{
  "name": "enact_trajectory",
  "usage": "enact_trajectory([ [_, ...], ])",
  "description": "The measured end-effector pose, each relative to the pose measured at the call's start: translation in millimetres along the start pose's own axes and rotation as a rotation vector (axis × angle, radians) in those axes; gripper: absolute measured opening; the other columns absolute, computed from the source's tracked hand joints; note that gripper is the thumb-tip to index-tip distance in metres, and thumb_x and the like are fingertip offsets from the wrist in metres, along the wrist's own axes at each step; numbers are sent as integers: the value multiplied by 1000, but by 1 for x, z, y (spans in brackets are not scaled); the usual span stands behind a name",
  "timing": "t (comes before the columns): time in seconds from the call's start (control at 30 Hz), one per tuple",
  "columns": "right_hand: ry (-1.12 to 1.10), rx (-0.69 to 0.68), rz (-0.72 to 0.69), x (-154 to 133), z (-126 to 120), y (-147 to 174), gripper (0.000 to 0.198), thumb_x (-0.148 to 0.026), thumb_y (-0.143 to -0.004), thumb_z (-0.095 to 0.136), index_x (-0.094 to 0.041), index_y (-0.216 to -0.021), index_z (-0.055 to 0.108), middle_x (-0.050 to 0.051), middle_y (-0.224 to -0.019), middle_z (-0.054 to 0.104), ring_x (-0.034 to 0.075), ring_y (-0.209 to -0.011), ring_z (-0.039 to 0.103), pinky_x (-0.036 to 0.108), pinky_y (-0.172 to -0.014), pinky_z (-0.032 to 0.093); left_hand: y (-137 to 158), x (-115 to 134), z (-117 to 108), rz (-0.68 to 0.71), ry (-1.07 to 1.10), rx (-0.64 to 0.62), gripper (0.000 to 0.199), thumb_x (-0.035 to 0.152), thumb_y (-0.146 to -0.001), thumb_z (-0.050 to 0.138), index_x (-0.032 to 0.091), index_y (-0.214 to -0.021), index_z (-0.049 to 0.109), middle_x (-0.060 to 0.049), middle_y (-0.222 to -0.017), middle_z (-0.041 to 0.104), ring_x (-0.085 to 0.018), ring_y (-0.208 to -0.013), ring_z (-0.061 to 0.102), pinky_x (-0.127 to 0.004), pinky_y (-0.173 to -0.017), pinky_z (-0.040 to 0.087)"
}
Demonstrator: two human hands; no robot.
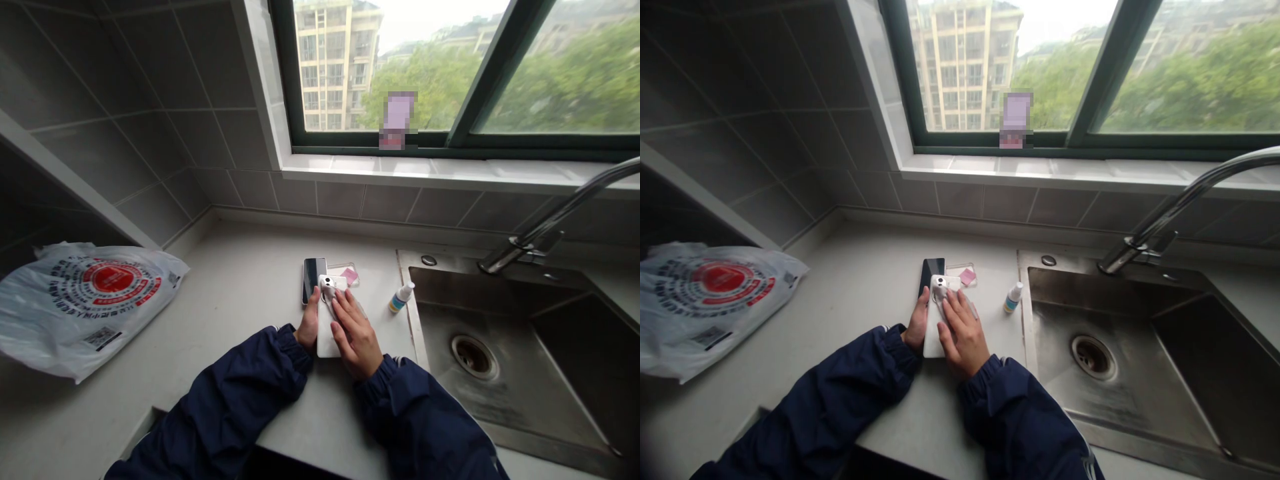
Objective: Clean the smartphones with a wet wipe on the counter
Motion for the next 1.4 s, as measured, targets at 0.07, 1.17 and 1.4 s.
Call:
enact_trajectory([
  [0.07,-36,1,3,1,-1,-1,48,-23,-97,49,-19,-145,47,8,-153,41,29,-147,27,55,-117,34,0,1,1,-2,0,20,61,57,-92,46,7,-125,61,-17,-121,67,-30,-127,54,-41,-114,34],
  [1.17,239,-91,-73,-1,-9,-3,55,-31,-98,46,-16,-150,35,15,-154,35,34,-148,23,67,-113,25,5,-3,0,-29,-13,-79,68,62,-90,47,11,-134,55,-16,-128,64,-30,-134,49,-42,-117,27],
  [1.4,124,-152,-282,-32,-12,2,35,-25,-92,55,-20,-125,62,8,-133,63,24,-136,48,52,-121,22,9,6,-1,-72,-101,102,88,78,-85,34,0,-110,67,-22,-92,73,-31,-96,70,-43,-102,45],
])
Point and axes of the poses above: each hand's wrist, its own y-axis away from the middle knuckle, its own z-axis out of the palm, x = y × z, the point moved 3 cm from there along -y, towards the middle knuckle
